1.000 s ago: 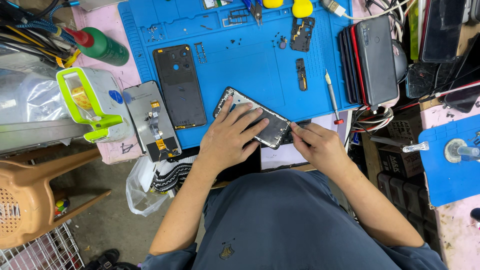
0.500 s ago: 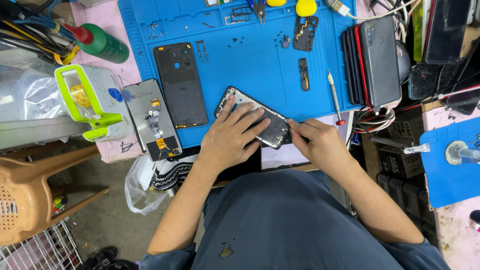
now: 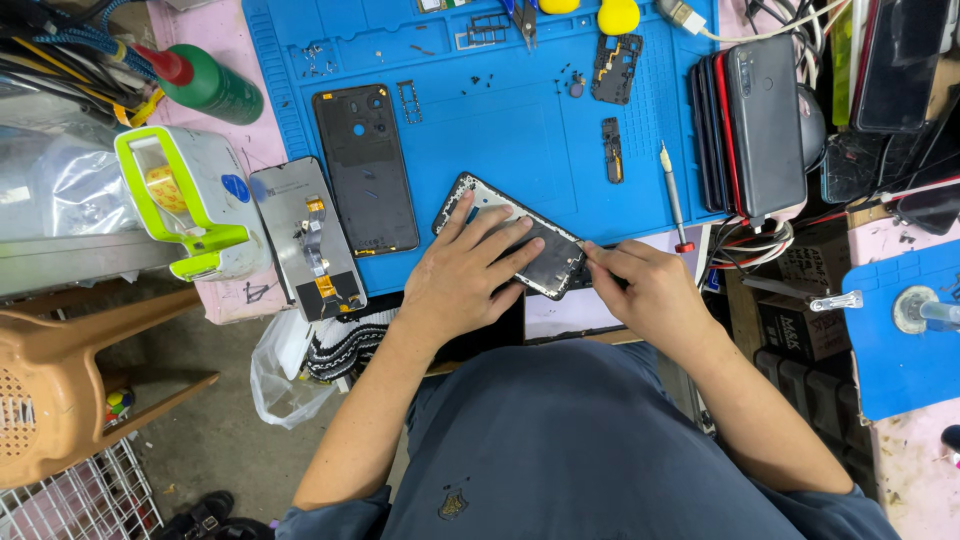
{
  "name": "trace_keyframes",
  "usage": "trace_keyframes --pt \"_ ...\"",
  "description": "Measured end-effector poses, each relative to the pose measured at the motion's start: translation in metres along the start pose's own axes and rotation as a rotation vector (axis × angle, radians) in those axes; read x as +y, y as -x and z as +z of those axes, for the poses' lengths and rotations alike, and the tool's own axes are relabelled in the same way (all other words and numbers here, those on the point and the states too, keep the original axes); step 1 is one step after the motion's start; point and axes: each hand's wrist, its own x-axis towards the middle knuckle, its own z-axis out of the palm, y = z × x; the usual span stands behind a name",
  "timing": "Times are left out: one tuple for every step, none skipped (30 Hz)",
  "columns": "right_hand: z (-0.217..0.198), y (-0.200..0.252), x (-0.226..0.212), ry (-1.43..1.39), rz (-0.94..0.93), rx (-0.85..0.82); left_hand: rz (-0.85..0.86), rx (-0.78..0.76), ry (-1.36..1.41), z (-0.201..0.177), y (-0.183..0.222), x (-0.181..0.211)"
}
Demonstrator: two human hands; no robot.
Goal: The person disassembles a mobile phone by hand and with a small prying tool, removing the internal frame and components from the housing while working on a blue repair mat.
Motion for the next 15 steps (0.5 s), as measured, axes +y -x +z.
trace_keyframes --pt "0.001 -0.003 -0.001 -0.002 0.017 -0.014 0.000 0.000 0.005 0.000 0.000 0.001" --pt "0.003 -0.008 -0.002 -0.004 0.034 -0.027 0.001 -0.003 -0.004 0.000 0.000 0.001" --pt "0.005 -0.013 -0.002 -0.008 0.050 -0.042 -0.001 -0.005 -0.014 0.000 0.000 0.001" --pt "0.007 -0.018 -0.003 -0.036 0.044 -0.043 -0.002 -0.008 -0.024 0.000 0.000 0.001" --pt "0.010 -0.024 -0.004 -0.063 0.036 -0.042 -0.004 0.009 -0.017 0.000 0.001 0.001" --pt "0.011 -0.028 -0.006 -0.091 0.028 -0.042 -0.006 0.027 -0.009 0.000 0.002 0.002" --pt "0.011 -0.029 -0.007 -0.099 0.056 -0.051 -0.009 0.045 -0.001 0.000 0.003 0.002" --pt "0.010 -0.031 -0.008 -0.107 0.083 -0.059 0.002 0.043 -0.006 -0.001 0.003 0.001" --pt "0.009 -0.031 -0.008 -0.114 0.113 -0.070 0.013 0.041 -0.009 0.000 0.004 0.001" --pt "0.009 -0.030 -0.009 -0.123 0.096 -0.063 0.023 0.038 -0.012 0.000 0.005 -0.001" --pt "0.008 -0.028 -0.009 -0.130 0.080 -0.058 0.027 0.040 -0.017 0.000 0.005 -0.001" --pt "0.008 -0.027 -0.009 -0.138 0.063 -0.052 0.030 0.042 -0.022 0.001 0.005 -0.002" --pt "0.008 -0.027 -0.009 -0.126 0.082 -0.051 0.033 0.041 -0.026 0.001 0.006 -0.002" --pt "0.009 -0.027 -0.009 -0.115 0.101 -0.051 0.032 0.039 -0.028 0.002 0.006 -0.002" --pt "0.009 -0.027 -0.008 -0.104 0.121 -0.046 0.034 0.036 -0.031 0.002 0.006 -0.003"
